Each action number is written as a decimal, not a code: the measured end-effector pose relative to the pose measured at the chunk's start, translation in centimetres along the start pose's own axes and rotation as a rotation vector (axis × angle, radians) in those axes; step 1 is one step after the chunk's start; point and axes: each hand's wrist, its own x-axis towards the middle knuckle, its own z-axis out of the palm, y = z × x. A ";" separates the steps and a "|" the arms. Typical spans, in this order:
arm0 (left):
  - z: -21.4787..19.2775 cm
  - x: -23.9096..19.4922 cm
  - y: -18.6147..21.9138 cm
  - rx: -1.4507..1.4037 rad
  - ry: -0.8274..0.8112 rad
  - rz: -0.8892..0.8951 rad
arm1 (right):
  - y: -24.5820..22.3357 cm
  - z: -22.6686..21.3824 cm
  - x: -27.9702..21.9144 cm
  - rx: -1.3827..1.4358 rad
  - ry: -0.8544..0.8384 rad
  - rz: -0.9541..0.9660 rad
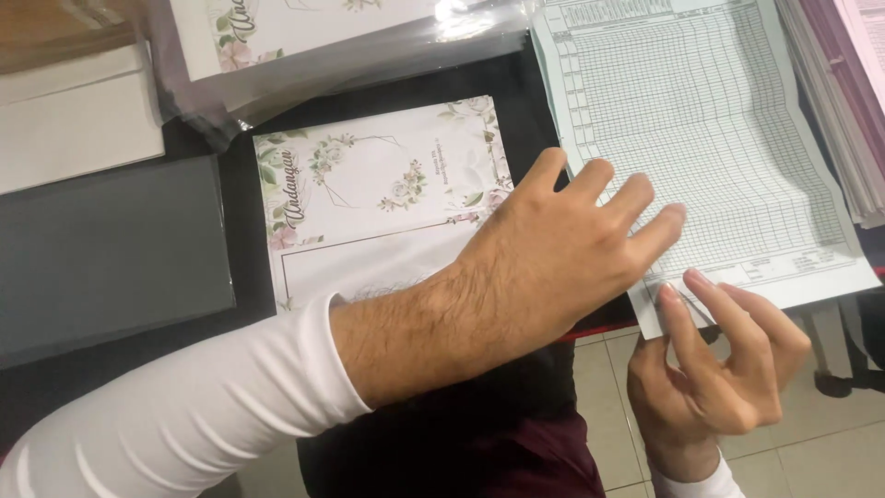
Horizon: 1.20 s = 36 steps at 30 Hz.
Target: Folding printed cards and inserting them into envelopes and plastic sleeves
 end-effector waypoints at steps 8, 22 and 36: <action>1.9 -0.7 -1.7 -0.043 -0.084 -0.009 | -0.8 1.5 2.9 -0.023 -0.076 0.062; 5.4 -1.8 -2.7 -0.227 -0.037 -0.067 | 0.0 2.5 3.3 -0.042 -0.261 0.144; 5.7 -2.2 -2.6 -0.286 0.017 -0.105 | -0.9 2.7 3.5 -0.137 -0.325 0.216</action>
